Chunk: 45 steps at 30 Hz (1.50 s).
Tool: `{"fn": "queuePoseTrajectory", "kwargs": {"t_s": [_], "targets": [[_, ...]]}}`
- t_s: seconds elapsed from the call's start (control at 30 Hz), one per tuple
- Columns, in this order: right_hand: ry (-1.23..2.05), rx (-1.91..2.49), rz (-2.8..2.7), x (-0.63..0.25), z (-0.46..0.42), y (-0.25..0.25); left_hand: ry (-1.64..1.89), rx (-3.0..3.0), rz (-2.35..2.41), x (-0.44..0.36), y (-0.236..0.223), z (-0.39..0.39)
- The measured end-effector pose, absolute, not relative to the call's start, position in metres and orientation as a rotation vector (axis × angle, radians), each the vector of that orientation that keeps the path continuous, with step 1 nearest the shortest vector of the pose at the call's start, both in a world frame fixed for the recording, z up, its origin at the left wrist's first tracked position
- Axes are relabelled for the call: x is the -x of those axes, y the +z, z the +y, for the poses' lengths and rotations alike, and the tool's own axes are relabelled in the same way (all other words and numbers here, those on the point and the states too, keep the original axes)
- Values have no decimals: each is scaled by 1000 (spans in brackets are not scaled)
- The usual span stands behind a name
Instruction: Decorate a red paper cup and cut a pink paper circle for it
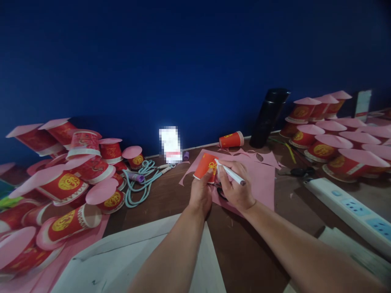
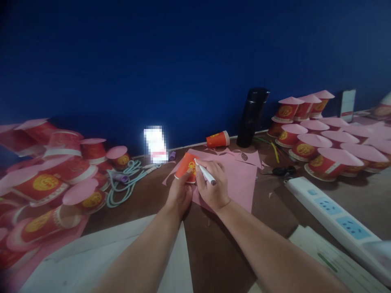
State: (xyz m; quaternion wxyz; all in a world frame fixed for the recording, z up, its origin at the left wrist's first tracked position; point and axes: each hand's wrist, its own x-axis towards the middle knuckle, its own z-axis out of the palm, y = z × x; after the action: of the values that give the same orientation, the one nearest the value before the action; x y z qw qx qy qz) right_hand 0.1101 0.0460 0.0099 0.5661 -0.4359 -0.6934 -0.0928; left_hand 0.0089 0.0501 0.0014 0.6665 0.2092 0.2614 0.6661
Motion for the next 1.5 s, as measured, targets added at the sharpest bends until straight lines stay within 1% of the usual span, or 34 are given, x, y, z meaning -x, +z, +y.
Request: {"fn": "queuePoseTrajectory", "kwargs": {"t_s": [0.53, 1.5], "targets": [[-214, 1020, -1640, -109, 45, 11, 1505, -577, 611, -11, 3, 47], [-192, 1040, -1644, -109, 44, 10, 1519, -489, 586, -9, 3, 49]]}}
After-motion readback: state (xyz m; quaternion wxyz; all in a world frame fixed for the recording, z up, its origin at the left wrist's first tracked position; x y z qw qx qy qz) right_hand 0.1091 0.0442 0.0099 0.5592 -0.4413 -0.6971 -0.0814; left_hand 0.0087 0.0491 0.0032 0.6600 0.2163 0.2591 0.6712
